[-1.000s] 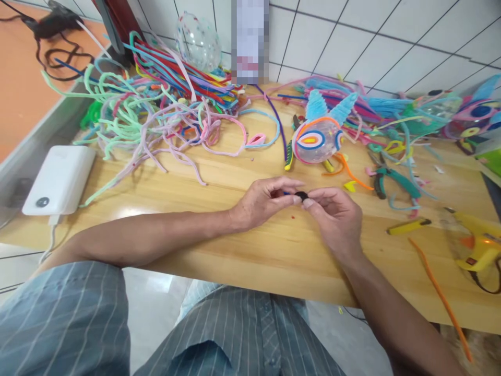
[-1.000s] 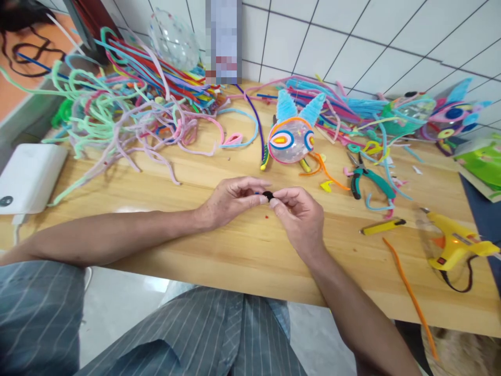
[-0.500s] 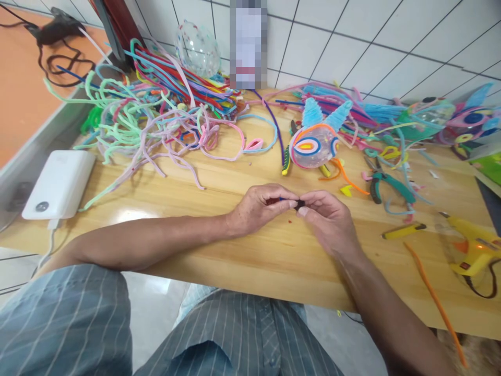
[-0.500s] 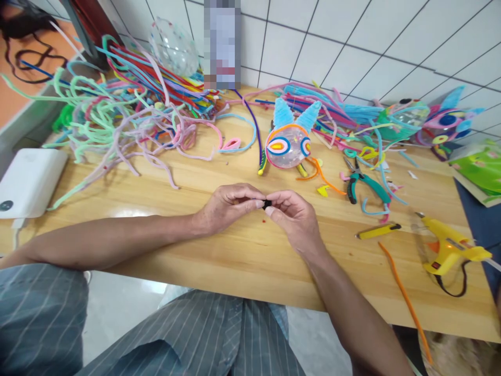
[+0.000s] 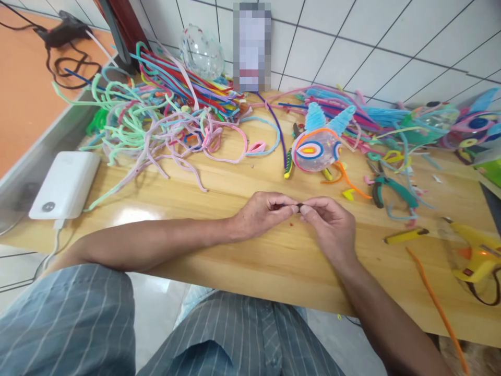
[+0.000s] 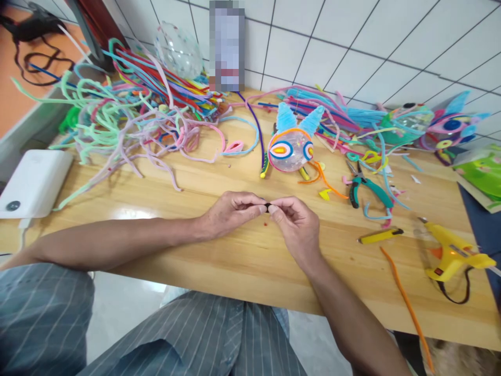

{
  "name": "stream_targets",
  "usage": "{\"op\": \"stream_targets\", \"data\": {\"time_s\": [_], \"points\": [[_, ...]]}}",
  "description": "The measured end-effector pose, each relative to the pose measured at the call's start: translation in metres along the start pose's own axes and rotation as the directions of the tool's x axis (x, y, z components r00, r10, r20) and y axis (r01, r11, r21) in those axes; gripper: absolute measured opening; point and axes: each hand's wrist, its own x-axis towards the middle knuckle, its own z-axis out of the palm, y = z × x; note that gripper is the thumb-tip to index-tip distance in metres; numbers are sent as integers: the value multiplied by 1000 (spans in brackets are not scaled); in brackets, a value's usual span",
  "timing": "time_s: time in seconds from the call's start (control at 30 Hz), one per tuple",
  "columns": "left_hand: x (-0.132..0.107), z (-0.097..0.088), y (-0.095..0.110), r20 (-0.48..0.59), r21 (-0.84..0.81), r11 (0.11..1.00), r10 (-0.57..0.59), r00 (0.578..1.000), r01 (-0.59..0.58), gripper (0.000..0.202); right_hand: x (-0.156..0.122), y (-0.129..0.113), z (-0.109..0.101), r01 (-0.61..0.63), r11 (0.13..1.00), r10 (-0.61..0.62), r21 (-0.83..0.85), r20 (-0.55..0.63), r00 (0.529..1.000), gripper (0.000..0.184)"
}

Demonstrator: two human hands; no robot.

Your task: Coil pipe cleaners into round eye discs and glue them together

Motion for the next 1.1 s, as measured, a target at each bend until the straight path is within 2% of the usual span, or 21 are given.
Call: {"op": "stream_targets", "data": {"time_s": [0.27, 0.43, 0.57, 0.67, 0.8, 0.93, 1.1], "points": [[1, 1, -1, -40, -74, 996, -50, 998, 47, 26, -2, -6, -1, -27, 997, 29, -76, 16, 999, 9], [4, -2, 1, 5, -205, 965, -165, 986, 163, 29, 1, -3, 0, -26, 1000, 26, -16, 18, 999, 14], [7, -3, 3, -5, -281, 933, -233, 972, 222, 30, 2, 2, -1, 6, 996, -5, 89, -16, 1000, 21], [7, -2, 5, -45, -289, 928, -259, 965, 236, 29, 0, 3, 0, 75, 997, -74, 14, -60, 995, 23], [5, 0, 5, -51, -295, 930, -244, 968, 219, 30, -4, 3, 4, 138, 985, -144, -103, -51, 988, 18], [4, 1, 3, -23, -310, 932, -204, 979, 187, 32, -6, 4, 4, 137, 987, -141, -87, -39, 989, 18], [2, 1, 2, -35, -290, 953, -103, 994, 89, 30, -7, 10, 0, 181, 978, -181, -100, 10, 983, 18]]}}
